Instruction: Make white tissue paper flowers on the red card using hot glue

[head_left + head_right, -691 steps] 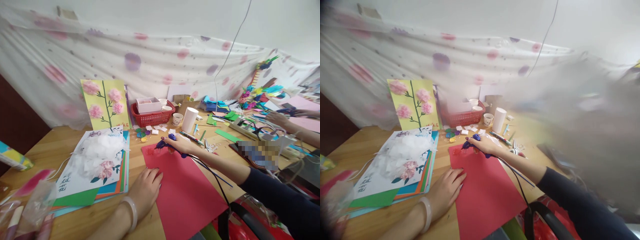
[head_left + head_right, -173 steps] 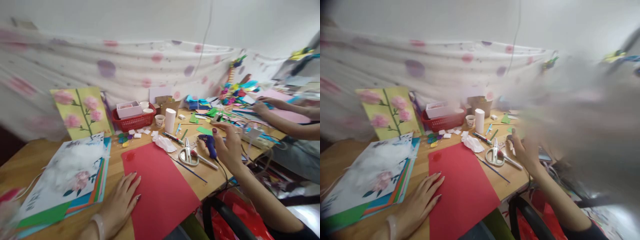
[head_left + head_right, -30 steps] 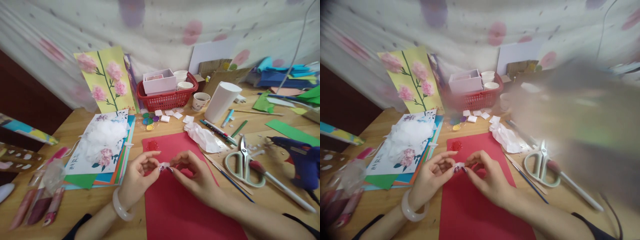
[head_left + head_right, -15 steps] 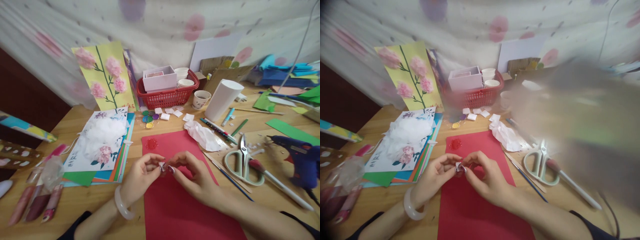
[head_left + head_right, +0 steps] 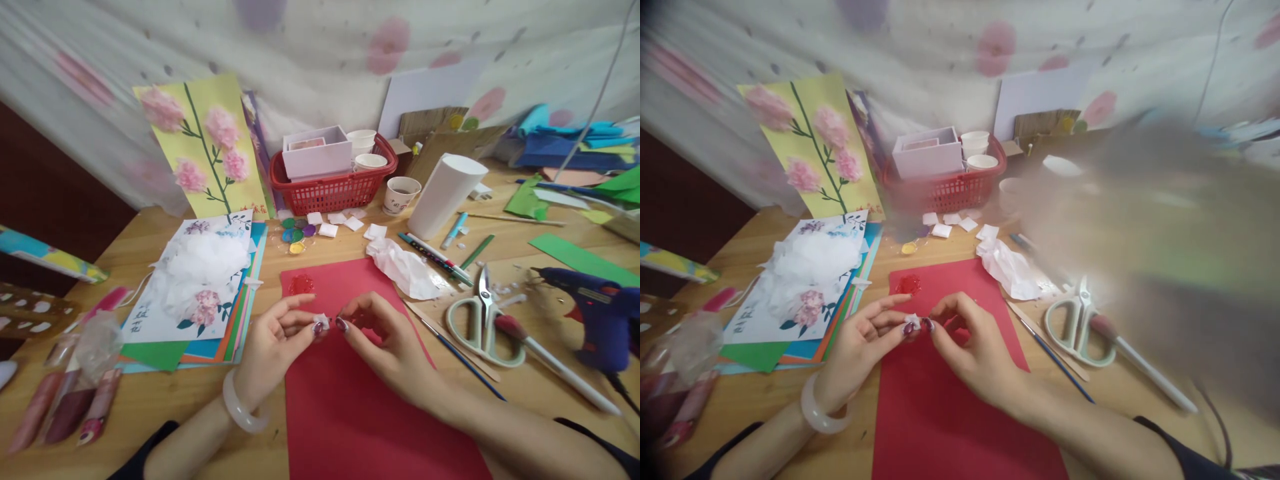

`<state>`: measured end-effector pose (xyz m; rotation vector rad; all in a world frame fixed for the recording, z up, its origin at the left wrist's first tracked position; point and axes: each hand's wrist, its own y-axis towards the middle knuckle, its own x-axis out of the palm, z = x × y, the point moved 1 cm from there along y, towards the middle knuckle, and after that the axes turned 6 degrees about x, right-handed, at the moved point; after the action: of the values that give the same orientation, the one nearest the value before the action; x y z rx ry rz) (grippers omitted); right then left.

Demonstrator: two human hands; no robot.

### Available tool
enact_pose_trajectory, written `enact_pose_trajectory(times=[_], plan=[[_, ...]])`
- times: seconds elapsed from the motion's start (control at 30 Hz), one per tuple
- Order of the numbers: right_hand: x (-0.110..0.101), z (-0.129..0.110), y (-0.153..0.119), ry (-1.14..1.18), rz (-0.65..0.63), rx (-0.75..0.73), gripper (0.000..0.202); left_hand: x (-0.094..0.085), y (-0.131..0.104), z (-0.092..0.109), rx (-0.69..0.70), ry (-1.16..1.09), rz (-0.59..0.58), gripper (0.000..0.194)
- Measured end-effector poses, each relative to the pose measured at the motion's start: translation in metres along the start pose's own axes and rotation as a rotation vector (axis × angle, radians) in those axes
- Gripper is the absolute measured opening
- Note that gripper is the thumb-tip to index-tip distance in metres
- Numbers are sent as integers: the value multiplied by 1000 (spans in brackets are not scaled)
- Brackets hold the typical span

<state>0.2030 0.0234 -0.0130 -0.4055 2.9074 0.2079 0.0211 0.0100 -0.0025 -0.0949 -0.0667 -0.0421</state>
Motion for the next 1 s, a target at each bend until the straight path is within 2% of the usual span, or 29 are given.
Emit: enact_pose_trajectory(times=[0.1, 0.17, 0.23, 0.53, 0.67, 0.83, 1.0], plan=[[2, -3, 4, 42, -116, 116, 13, 2, -4, 2, 86, 30, 0, 36], [3, -5, 5, 83, -212, 146, 19, 4, -6, 3, 124, 28, -5, 29], [4, -4, 5, 136, -246, 158, 23, 6, -8, 3, 142, 15, 1, 26], [12, 1, -1, 345, -167, 189, 18, 5, -11, -3, 167, -81, 40, 40], [11, -2, 0, 439, -185, 264, 20, 3, -10, -7, 130, -165, 36, 36], [5, -1, 1, 349, -142, 251, 20, 1, -6, -9, 68, -252, 79, 27], [9, -1, 2, 407, -173, 312, 28, 2, -7, -10, 110, -204, 81, 26]])
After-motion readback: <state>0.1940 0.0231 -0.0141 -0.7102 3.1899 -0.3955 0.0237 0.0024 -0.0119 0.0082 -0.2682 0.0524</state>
